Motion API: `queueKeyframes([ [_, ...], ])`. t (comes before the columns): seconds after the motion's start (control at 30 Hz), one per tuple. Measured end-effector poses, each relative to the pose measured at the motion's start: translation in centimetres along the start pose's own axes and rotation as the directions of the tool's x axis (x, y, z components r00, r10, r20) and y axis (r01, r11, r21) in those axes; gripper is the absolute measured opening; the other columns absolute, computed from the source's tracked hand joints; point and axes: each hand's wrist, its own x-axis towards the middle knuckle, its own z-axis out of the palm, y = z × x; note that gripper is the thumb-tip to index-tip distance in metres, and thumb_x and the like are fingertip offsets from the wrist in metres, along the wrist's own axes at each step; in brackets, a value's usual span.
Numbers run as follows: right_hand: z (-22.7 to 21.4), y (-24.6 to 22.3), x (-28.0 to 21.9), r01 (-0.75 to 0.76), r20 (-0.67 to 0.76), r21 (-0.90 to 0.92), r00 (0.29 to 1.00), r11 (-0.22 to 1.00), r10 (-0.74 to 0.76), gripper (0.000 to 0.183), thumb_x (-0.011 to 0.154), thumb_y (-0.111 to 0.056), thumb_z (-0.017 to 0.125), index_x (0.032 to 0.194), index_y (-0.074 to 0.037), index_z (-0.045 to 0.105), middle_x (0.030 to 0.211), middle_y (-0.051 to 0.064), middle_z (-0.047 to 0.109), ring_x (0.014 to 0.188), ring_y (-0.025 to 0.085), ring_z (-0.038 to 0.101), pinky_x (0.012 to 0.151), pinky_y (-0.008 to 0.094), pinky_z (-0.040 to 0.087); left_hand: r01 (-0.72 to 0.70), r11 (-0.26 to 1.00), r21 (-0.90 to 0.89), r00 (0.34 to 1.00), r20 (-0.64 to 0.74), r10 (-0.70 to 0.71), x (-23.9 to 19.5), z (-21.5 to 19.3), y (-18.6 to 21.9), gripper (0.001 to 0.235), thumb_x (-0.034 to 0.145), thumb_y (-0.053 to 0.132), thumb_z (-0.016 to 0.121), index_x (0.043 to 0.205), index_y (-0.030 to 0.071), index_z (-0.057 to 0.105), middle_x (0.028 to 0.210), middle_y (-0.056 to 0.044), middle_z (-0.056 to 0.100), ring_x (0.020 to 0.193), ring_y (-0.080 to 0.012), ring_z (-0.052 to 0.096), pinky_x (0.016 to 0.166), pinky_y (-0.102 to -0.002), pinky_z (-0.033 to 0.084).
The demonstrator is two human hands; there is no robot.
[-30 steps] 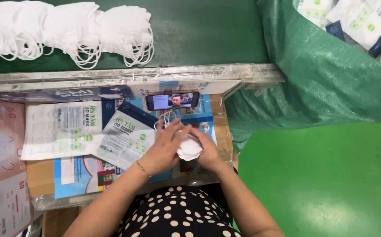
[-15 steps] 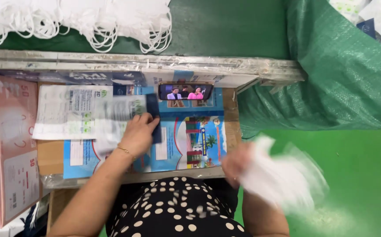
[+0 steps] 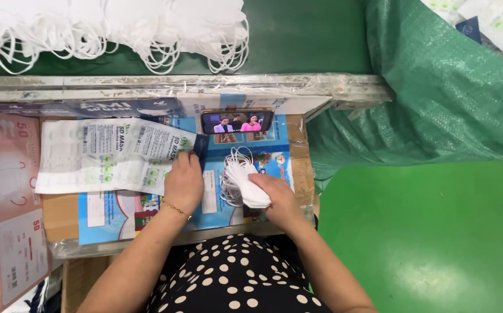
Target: The person is putting masks into plastic bags.
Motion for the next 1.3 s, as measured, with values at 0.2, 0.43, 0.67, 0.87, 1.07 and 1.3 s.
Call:
queueKeyframes([
  [0.2,0.8,0.4,-0.6,-0.045,0.074,-0.141,0.996,0.989,0.056,0.042,0.078,-0.002,0.077,0.118,-0.017,0.074,0.109,0.005,0.076,0.105,0.030,0.068,0.093,0.042,0.051,0.137,0.910,-0.391,0.982,-0.066,-0.176,-0.1,-0.8,-2.4,0.018,0.093,0.021,0.075,0.096,0.007,0.064,0.092,-0.012,0.065,0.082,-0.0328,0.064,0.072,-0.045,0.052],
  [0.43,5.8,0.3,0.2,-0.651,0.397,0.664,0.724,0.368,0.564,0.037,0.079,-0.007,0.078,0.114,-0.012,0.067,0.106,0.001,0.075,0.100,0.014,0.071,0.089,0.032,0.059,-0.068,0.768,-0.637,0.982,-0.178,-0.061,-3.6,-4.0,2.2,0.017,0.085,0.016,0.080,0.083,0.005,0.066,0.077,-0.010,0.062,0.066,-0.0264,0.062,0.061,-0.038,0.050],
  [0.67,5.2,-0.3,1.2,-0.512,0.028,0.500,0.815,0.698,0.578,0.022,0.085,-0.008,0.079,0.104,-0.001,0.072,0.093,0.005,0.077,0.083,0.017,0.071,0.075,0.034,0.059,-0.277,0.757,-0.592,0.961,-0.160,0.227,-4.2,-6.1,4.0,0.016,0.087,0.015,0.077,0.090,0.006,0.064,0.083,-0.010,0.065,0.071,-0.0246,0.066,0.064,-0.033,0.052],
  [0.87,3.4,-2.1,1.4,-0.494,0.453,0.606,0.858,0.623,0.241,0.033,0.089,-0.010,0.070,0.121,-0.006,0.068,0.107,0.001,0.074,0.098,0.012,0.068,0.088,0.033,0.056,-0.073,0.629,-0.774,0.997,-0.050,0.054,-1.0,-11.9,4.1,0.050,0.084,0.025,0.078,0.125,0.002,0.060,0.112,-0.009,0.062,0.098,-0.0268,0.063,0.088,-0.037,0.051],
  [1.07,2.0,-4.1,2.0,-0.262,0.324,0.311,0.933,0.914,0.157,0.032,0.079,-0.012,0.079,0.110,-0.006,0.072,0.101,0.007,0.075,0.092,0.022,0.074,0.081,0.034,0.058,-0.241,0.761,-0.602,0.966,-0.073,0.248,-0.4,-10.9,2.3,0.013,0.091,0.025,0.073,0.097,0.013,0.073,0.107,-0.003,0.069,0.116,-0.0258,0.059,0.106,-0.041,0.034],
  [1.3,4.6,-0.1,-1.0,-0.201,0.485,0.204,0.871,0.958,0.080,0.026,0.085,-0.011,0.073,0.111,-0.005,0.073,0.109,0.013,0.069,0.098,0.030,0.070,0.085,0.037,0.056,-0.404,0.783,-0.472,0.914,-0.173,0.367,-1.6,-9.2,5.5,0.006,0.083,0.015,0.069,0.088,0.013,0.070,0.096,-0.005,0.068,0.108,-0.0289,0.058,0.099,-0.046,0.035],
])
